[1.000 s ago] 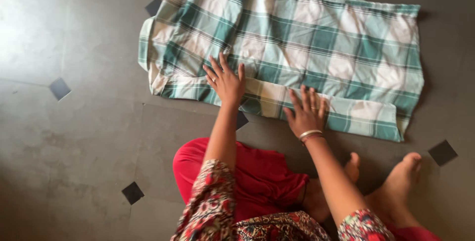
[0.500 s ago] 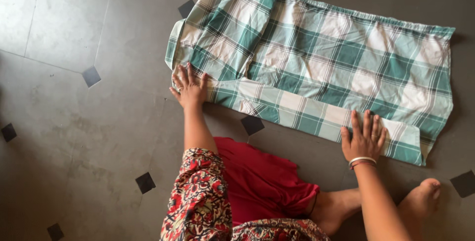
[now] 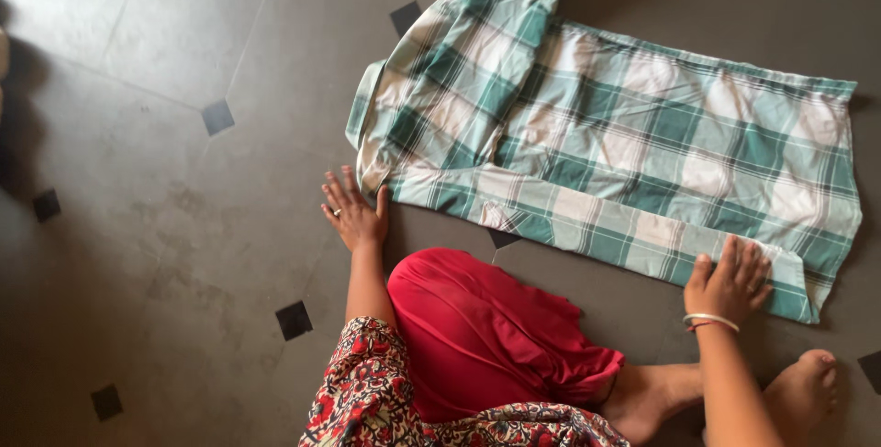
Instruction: The person folds a green and white checkered shirt on the floor. They smooth the fabric, fold the sleeves inward, and then fold the shirt into a compact rectangle.
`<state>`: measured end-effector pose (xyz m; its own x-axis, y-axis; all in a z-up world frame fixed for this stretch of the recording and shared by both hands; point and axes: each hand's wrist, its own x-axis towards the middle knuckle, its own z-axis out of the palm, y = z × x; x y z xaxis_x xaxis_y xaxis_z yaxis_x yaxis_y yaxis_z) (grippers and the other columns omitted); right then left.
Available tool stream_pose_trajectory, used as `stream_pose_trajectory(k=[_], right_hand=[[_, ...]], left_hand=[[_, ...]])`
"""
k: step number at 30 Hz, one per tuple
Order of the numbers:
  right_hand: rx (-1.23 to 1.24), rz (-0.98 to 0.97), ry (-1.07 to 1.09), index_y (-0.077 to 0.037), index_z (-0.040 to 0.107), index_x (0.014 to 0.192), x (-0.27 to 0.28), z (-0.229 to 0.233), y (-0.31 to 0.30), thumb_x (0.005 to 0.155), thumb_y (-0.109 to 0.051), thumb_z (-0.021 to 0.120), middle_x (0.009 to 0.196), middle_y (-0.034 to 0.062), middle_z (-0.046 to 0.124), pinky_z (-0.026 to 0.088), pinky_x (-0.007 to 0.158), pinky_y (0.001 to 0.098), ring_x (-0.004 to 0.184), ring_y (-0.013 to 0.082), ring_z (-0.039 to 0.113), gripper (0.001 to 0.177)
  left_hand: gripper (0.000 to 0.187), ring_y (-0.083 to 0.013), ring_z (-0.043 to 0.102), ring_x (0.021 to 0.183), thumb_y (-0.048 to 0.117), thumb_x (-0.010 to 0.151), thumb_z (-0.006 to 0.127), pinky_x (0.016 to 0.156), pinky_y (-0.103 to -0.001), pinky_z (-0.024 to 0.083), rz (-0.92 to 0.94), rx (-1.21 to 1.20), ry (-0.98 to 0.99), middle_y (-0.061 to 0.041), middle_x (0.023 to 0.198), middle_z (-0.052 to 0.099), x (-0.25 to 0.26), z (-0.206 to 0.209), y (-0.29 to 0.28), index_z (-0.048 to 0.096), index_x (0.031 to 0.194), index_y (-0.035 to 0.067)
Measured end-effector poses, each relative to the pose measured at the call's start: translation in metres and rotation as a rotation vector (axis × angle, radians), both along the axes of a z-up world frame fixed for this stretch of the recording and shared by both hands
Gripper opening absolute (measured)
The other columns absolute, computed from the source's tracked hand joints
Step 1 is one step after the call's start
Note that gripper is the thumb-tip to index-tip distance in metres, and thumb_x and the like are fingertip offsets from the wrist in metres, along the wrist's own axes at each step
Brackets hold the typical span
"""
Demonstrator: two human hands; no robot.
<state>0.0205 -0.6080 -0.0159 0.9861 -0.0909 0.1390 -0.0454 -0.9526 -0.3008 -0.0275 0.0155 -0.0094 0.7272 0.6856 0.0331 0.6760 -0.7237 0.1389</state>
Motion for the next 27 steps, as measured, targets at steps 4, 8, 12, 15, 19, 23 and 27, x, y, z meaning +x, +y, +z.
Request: stream_pose_trajectory(k=[4,8,12,15,19,23,27], right_hand=[[-0.067,0.212,-0.047,-0.012,0.05,0.159,-0.012,0.016,0.049,0.103,-0.037,0.055,0.164,0.023,0.043,0.025,0.122,0.0647,0.152,0.046,0.035,0.061],[0.066,0.672,-0.063,-0.008,0.066,0.128,-0.001,0.051,0.144,0.094,-0.024,0.067,0.135,0.0147,0.062,0.042,0.116,0.0512,0.134,0.0359,0.055,0.038],[0.296,1.01,-0.061,-0.008,0.069,0.126,0.04,0.08,0.257,0.094,-0.023,0.068,0.131,0.0126,0.067,0.048,0.108,0.0433,0.125,0.03,0.061,0.035],[0.292,1.112,-0.183,-0.007,0.065,0.134,0.086,0.089,0.335,0.095,-0.028,0.067,0.139,0.0147,0.064,0.044,0.11,0.0447,0.132,0.0326,0.056,0.044],[0.154,1.258,-0.123,-0.006,0.049,0.149,0.121,0.07,0.42,0.103,-0.047,0.053,0.154,0.0131,0.05,0.033,0.12,0.0446,0.146,0.0299,0.044,0.062],[-0.125,1.25,0.063,-0.008,0.026,0.156,0.177,0.04,0.458,0.098,-0.066,0.034,0.162,0.0158,0.026,0.015,0.122,0.0478,0.154,0.0341,0.02,0.082],[-0.323,1.202,0.307,-0.037,0.017,0.16,0.254,0.026,0.436,0.097,-0.068,0.026,0.169,0.0029,0.013,0.006,0.121,0.048,0.153,0.0244,0.009,0.071]], left_hand=[[0.098,-0.0316,0.017,0.158,0.075,0.091,0.053,0.124,-0.058,0.013,0.048,-0.051,-0.088,-0.014,0.172,0.015,-0.01,-0.002,0.003,0.02,0.165,0.019],[0.101,-0.029,0.02,0.156,0.077,0.086,0.057,0.123,-0.057,0.014,0.098,-0.066,-0.075,-0.014,0.17,0.02,0.002,0.009,-0.001,0.028,0.16,0.016],[0.096,-0.0291,0.021,0.157,0.075,0.088,0.056,0.123,-0.057,0.015,0.084,-0.029,-0.067,-0.013,0.169,0.024,0.004,0.016,-0.002,0.033,0.16,0.016],[0.096,-0.0289,0.022,0.156,0.075,0.087,0.057,0.122,-0.056,0.016,0.083,-0.018,-0.064,-0.013,0.169,0.025,0.008,0.016,-0.005,0.035,0.16,0.016],[0.095,-0.0283,0.023,0.156,0.074,0.088,0.057,0.122,-0.056,0.016,0.078,-0.015,-0.061,-0.013,0.169,0.026,0.008,0.015,-0.001,0.035,0.16,0.015],[0.095,-0.0287,0.024,0.156,0.073,0.087,0.058,0.122,-0.056,0.016,0.086,-0.017,-0.052,-0.013,0.169,0.026,0.012,0.014,-0.001,0.036,0.159,0.016],[0.094,-0.0285,0.024,0.156,0.072,0.088,0.058,0.122,-0.056,0.015,0.083,-0.027,-0.04,-0.013,0.169,0.026,0.012,0.016,0.005,0.036,0.159,0.016]])
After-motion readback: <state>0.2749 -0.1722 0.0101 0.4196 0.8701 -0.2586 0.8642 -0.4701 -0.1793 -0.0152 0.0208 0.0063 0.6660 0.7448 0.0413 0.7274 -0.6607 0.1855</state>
